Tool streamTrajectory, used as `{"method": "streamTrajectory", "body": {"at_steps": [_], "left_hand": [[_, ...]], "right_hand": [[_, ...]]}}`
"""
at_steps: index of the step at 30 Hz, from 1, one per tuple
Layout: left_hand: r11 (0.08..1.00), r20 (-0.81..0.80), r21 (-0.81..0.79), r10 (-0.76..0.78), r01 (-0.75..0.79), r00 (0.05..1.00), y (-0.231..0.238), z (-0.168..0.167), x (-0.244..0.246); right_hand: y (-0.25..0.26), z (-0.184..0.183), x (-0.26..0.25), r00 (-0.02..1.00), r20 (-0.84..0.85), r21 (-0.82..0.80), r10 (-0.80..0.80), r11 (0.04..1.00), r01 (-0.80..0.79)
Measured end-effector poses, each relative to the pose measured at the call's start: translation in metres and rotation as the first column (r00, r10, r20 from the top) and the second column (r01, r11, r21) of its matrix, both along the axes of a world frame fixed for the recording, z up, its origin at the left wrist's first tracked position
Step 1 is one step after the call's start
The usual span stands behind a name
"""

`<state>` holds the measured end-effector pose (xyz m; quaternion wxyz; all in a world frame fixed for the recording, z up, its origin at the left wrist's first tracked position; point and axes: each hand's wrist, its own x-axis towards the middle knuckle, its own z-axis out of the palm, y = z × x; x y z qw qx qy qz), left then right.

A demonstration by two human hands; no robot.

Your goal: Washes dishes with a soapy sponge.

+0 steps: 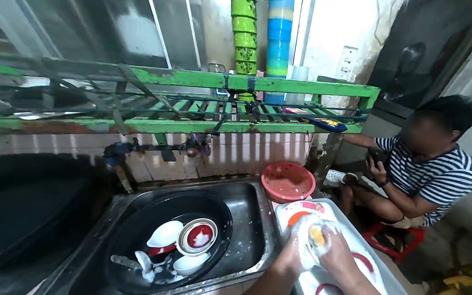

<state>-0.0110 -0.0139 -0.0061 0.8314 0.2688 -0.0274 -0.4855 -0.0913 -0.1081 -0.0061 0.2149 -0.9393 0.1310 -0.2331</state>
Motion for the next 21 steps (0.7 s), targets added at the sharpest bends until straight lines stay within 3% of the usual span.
{"method": "streamTrajectory", "body": {"at_steps": [2, 4, 9, 13, 18, 21], "left_hand": [[0.998, -0.074, -0.014, -0.054, 0.053, 0.996, -0.001, -0.006, 0.006], [0.998, -0.084, -0.008, -0.068, 0.067, 0.994, 0.001, -0.002, 0.009], [0.975, 0.157, 0.059, 0.204, -0.215, 0.966, 0.005, -0.004, 0.019], [0.974, 0.180, 0.040, 0.211, -0.221, 0.961, 0.012, -0.008, 0.025], [0.994, -0.027, 0.016, 0.106, -0.106, 0.994, -0.006, -0.009, 0.003], [0.981, 0.086, 0.109, 0.154, -0.163, 0.984, -0.004, -0.012, 0.014]], "right_hand": [[-0.002, -0.001, 0.003, 0.993, 0.076, -0.088, 0.092, 0.992, -0.086], [-0.017, -0.002, 0.005, 0.993, -0.006, -0.155, 0.115, 0.981, -0.115], [-0.013, 0.013, -0.004, 0.959, -0.267, -0.060, 0.091, 0.992, -0.111], [-0.012, 0.004, -0.010, 0.975, -0.160, -0.022, 0.155, 0.987, -0.160], [-0.003, 0.012, 0.009, 0.990, -0.133, 0.086, -0.042, 0.995, 0.054], [0.024, 0.005, 0.000, 1.000, -0.018, 0.137, 0.013, 0.991, -0.011]]}}
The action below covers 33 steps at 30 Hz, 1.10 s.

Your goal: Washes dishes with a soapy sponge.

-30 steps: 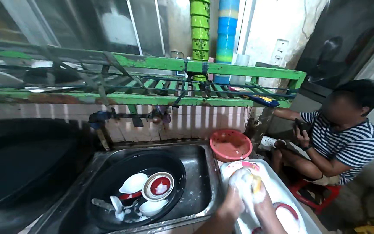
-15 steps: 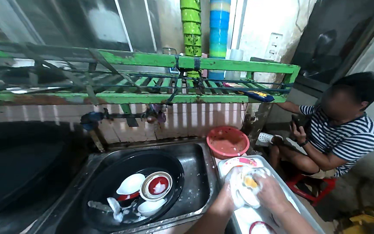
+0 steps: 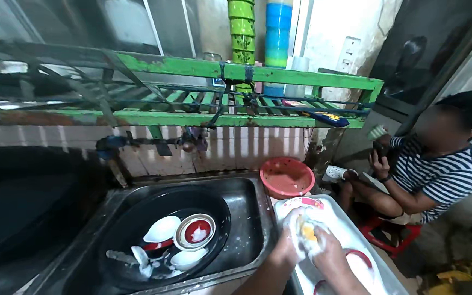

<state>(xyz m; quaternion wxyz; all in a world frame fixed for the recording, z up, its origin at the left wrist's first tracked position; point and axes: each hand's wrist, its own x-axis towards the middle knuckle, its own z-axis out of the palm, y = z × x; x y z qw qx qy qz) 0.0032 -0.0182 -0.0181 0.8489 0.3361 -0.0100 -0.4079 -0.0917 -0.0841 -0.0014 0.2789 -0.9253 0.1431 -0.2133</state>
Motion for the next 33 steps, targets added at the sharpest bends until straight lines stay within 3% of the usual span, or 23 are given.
{"method": "streamTrajectory", "body": {"at_steps": [2, 3, 5, 7, 9, 11, 13, 16, 18, 19, 21, 22, 23, 24, 26, 27, 29, 31, 33], "left_hand": [[0.999, 0.071, 0.051, 0.001, -0.004, 0.997, 0.008, 0.000, 0.011], [0.999, 0.029, 0.030, -0.020, 0.019, 0.999, 0.008, 0.001, 0.014], [0.994, -0.085, -0.048, -0.101, 0.098, 0.991, 0.003, 0.002, 0.010], [0.987, -0.147, -0.090, -0.147, 0.135, 0.978, -0.004, 0.001, 0.001], [0.991, -0.125, -0.048, -0.131, 0.126, 0.983, -0.008, 0.000, -0.005], [0.991, 0.030, 0.071, -0.112, 0.109, 0.993, -0.002, 0.002, 0.000], [0.974, 0.124, 0.192, -0.143, 0.117, 0.982, 0.007, 0.011, 0.009], [0.928, -0.040, 0.345, -0.135, 0.141, 0.990, 0.002, 0.044, 0.005], [0.955, -0.073, 0.222, -0.184, 0.196, 0.980, -0.005, 0.024, 0.016], [0.968, -0.044, 0.124, -0.216, 0.219, 0.976, -0.005, 0.014, 0.020], [0.971, -0.020, -0.039, -0.236, 0.235, 0.972, -0.001, 0.005, 0.019], [0.964, -0.035, -0.129, -0.238, 0.232, 0.971, 0.002, 0.004, 0.016], [0.953, -0.052, -0.213, -0.230, 0.214, 0.972, 0.005, 0.005, 0.013], [0.944, -0.060, -0.269, -0.216, 0.193, 0.974, 0.008, 0.005, 0.010], [0.966, -0.001, -0.192, -0.174, 0.171, 0.985, 0.016, 0.014, 0.006], [0.981, 0.054, -0.077, -0.175, 0.179, 0.983, 0.019, 0.019, 0.005], [0.949, 0.274, 0.217, -0.283, 0.228, 0.919, 0.022, 0.023, 0.000], [0.904, 0.465, 0.337, -0.403, 0.263, 0.788, 0.015, 0.018, -0.014], [0.909, 0.536, 0.321, -0.405, 0.264, 0.741, 0.013, 0.014, -0.030]], "right_hand": [[-0.008, -0.010, -0.012, 0.994, -0.014, -0.143, 0.112, 0.983, -0.113], [-0.018, -0.012, -0.015, 0.990, -0.075, -0.198, 0.123, 0.971, -0.136], [-0.039, -0.010, -0.012, 0.984, -0.175, -0.214, 0.029, 0.975, -0.067], [-0.044, -0.009, 0.001, 0.990, -0.104, -0.144, -0.094, 0.986, 0.079], [-0.030, -0.009, 0.011, 0.990, -0.004, 0.032, -0.140, 0.990, 0.140], [-0.009, -0.001, 0.006, 0.994, -0.093, 0.113, -0.060, 0.991, 0.071], [-0.003, 0.015, -0.005, 0.938, -0.343, 0.015, 0.058, 0.998, -0.057], [-0.015, 0.030, -0.007, 0.854, -0.508, -0.002, 0.116, 0.991, -0.136], [-0.027, 0.039, -0.010, 0.917, -0.386, 0.228, 0.095, 0.974, -0.005], [-0.032, 0.042, -0.014, 0.967, -0.248, 0.429, 0.056, 0.902, 0.058], [-0.042, 0.039, -0.020, 0.995, 0.055, 0.831, -0.085, 0.556, 0.001], [-0.047, 0.034, -0.021, 0.982, 0.126, 0.923, -0.141, 0.380, -0.064], [-0.051, 0.030, -0.021, 0.974, 0.138, 0.956, -0.180, 0.281, -0.083], [-0.056, 0.024, -0.020, 0.971, 0.108, 0.963, -0.214, 0.264, -0.049], [-0.072, 0.012, -0.015, 0.962, -0.035, 0.870, -0.270, 0.465, 0.162], [-0.077, 0.008, -0.012, 0.940, -0.107, 0.763, -0.324, 0.579, 0.287], [-0.072, 0.006, -0.009, 0.900, -0.091, 0.583, -0.427, 0.710, 0.395], [-0.041, 0.016, -0.016, 0.932, 0.054, 0.432, -0.360, 0.849, 0.303], [-0.014, 0.015, -0.021, 0.956, 0.217, 0.260, -0.199, 0.955, 0.140]]}}
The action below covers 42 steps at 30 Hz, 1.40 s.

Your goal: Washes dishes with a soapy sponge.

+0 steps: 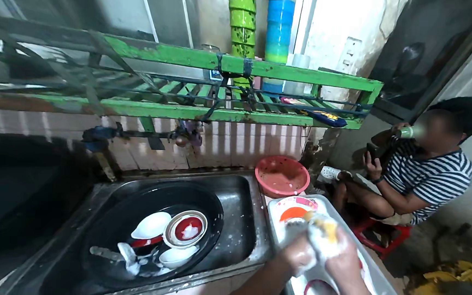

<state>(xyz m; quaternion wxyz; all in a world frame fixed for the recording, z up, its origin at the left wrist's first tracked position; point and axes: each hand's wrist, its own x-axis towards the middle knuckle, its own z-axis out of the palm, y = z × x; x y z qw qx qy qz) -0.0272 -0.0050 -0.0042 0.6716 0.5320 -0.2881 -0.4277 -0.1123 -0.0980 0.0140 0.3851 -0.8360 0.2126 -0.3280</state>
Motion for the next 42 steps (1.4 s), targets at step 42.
{"method": "streamTrajectory", "body": {"at_steps": [42], "left_hand": [[0.951, 0.065, 0.051, 0.301, -0.304, 0.951, -0.010, 0.013, -0.011]], "right_hand": [[-0.005, -0.018, 0.005, 0.989, 0.112, 0.103, -0.093, 0.991, 0.082]]}}
